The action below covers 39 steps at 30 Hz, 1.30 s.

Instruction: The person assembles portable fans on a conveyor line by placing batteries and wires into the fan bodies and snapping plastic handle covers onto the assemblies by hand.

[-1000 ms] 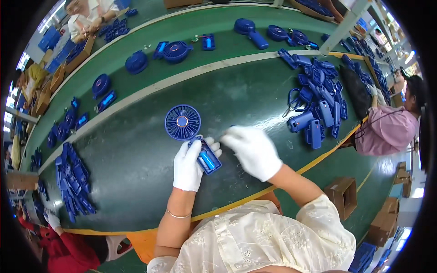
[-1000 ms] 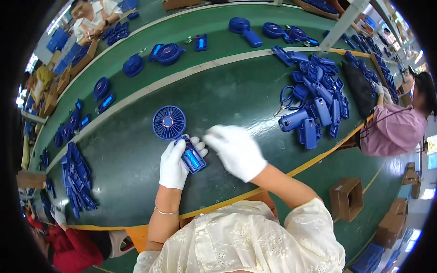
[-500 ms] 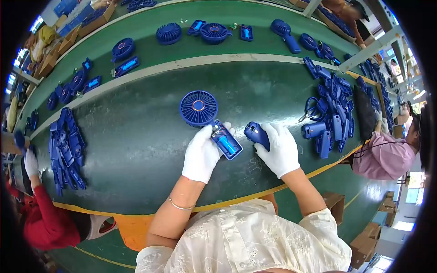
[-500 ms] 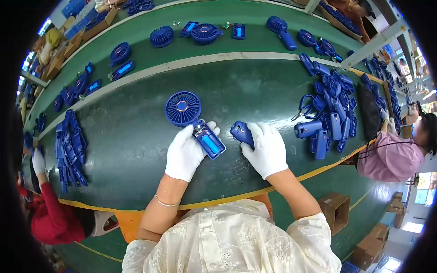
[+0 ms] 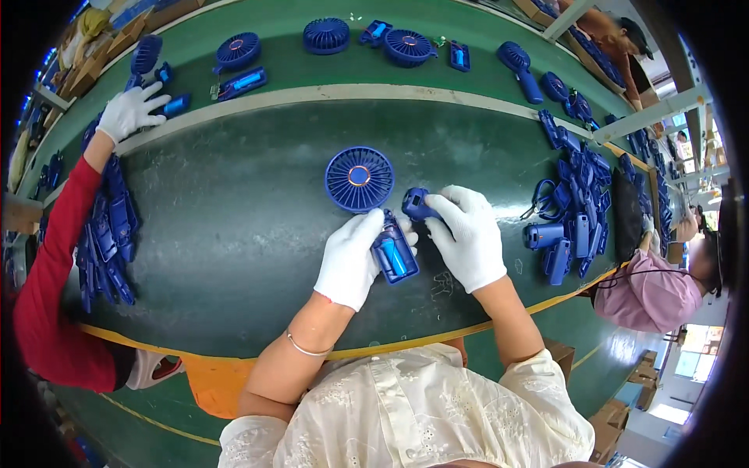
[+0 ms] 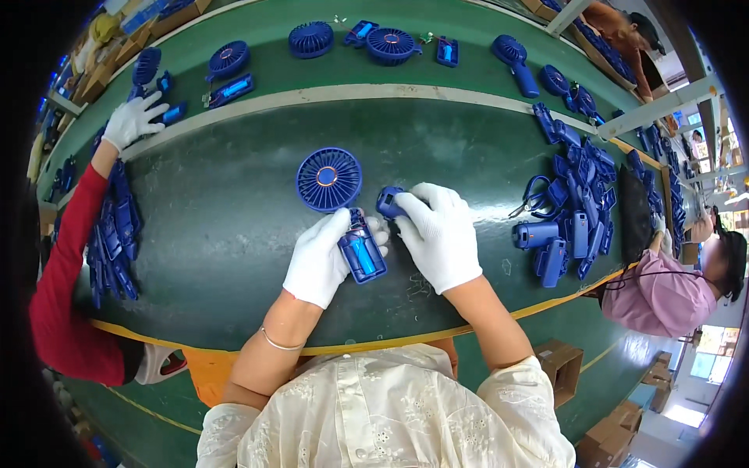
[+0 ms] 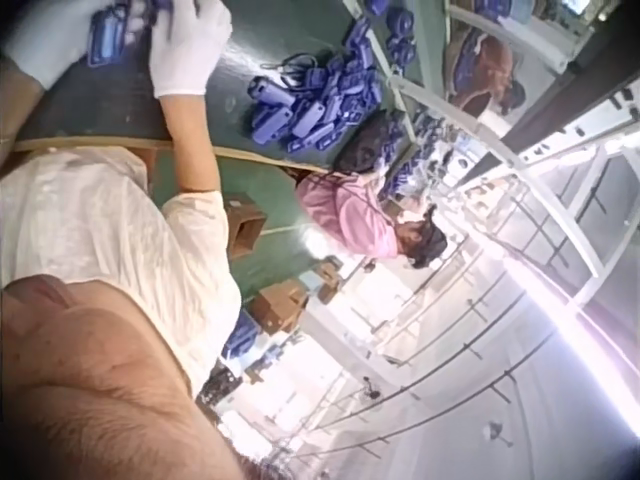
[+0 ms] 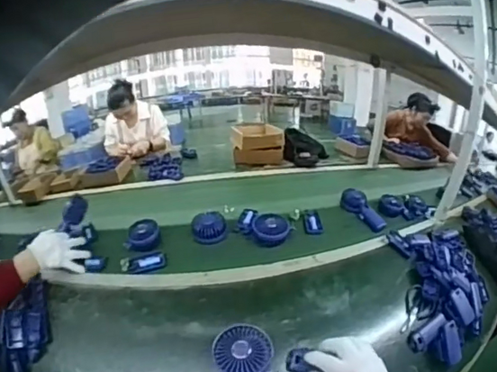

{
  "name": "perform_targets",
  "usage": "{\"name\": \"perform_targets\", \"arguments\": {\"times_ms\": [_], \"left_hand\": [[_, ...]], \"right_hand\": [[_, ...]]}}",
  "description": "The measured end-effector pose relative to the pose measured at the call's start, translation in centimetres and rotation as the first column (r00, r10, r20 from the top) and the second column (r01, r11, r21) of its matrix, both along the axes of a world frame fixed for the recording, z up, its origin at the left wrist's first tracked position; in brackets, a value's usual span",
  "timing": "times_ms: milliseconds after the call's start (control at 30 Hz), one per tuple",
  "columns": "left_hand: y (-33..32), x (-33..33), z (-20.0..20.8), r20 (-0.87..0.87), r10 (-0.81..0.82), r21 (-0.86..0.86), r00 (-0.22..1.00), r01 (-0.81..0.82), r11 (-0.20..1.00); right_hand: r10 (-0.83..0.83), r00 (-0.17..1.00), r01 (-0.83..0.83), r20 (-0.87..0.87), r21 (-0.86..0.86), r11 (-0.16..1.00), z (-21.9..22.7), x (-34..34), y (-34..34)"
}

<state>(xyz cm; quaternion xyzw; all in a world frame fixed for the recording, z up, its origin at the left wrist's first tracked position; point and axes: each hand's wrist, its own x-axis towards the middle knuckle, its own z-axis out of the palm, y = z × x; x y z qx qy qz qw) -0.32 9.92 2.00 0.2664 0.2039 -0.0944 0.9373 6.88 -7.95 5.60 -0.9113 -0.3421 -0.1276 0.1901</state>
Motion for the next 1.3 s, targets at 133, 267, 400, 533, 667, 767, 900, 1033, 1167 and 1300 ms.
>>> {"name": "perform_targets", "arguments": {"times_ms": [133, 267, 400, 533, 667, 767, 900, 1033, 1167, 1300], "left_hand": [[-0.1, 0.1, 0.8, -0.034, 0.056, 0.174, 0.998, -0.049, 0.984], [-0.8, 0.2, 0.1, -0.035, 0.040, 0.244, 0.999, -0.031, 0.969], [-0.9, -0.7, -0.3, -0.092, -0.063, 0.251, 0.994, 0.084, 0.964], [0.3, -0.9, -0.5, -0.011, -0.171, 0.207, 0.985, 0.169, 0.964], [0.8, -0.8, -0.6, 0.040, -0.274, 0.313, 0.961, 0.249, 0.917], [0.4, -0.5, -1.7, 0.076, -0.235, 0.301, 0.969, 0.202, 0.932], [0.5, -0.8, -0.2, 0.089, -0.271, 0.614, 0.958, 0.162, 0.772], [-0.1, -1.3, -0.4, 0.209, -0.284, 0.787, 0.936, 0.012, 0.617], [-0.6, -0.9, -1.1, 0.156, -0.298, 0.900, 0.942, -0.011, 0.436], [-0.2, -0.4, 0.3, 0.036, -0.201, 0.836, 0.979, 0.081, 0.542]], "right_hand": [[0.290, 0.934, -0.243, -0.208, 0.227, 0.943, 1.3, -0.2, 2.1], [0.312, 0.944, -0.288, -0.107, 0.192, 0.938, 0.3, 0.4, 2.6], [0.365, 0.923, -0.356, -0.125, 0.085, 0.930, 1.0, 0.0, 2.3], [0.409, 0.908, -0.408, -0.094, 0.035, 0.912, 0.1, 0.8, 1.8], [0.380, 0.922, -0.368, -0.076, 0.137, 0.920, -0.9, 0.6, 1.4], [0.353, 0.933, -0.338, -0.067, 0.174, 0.925, -1.1, 0.8, 1.5], [0.266, 0.961, -0.245, -0.083, 0.199, 0.949, -1.1, 0.1, 1.8], [0.270, 0.961, -0.252, -0.067, 0.203, 0.946, -0.6, -0.5, 1.2], [0.259, 0.966, -0.245, -0.026, 0.246, 0.938, -2.1, -0.1, 0.8], [0.272, 0.956, -0.236, -0.109, 0.265, 0.935, -1.8, 0.3, 1.2]]}}
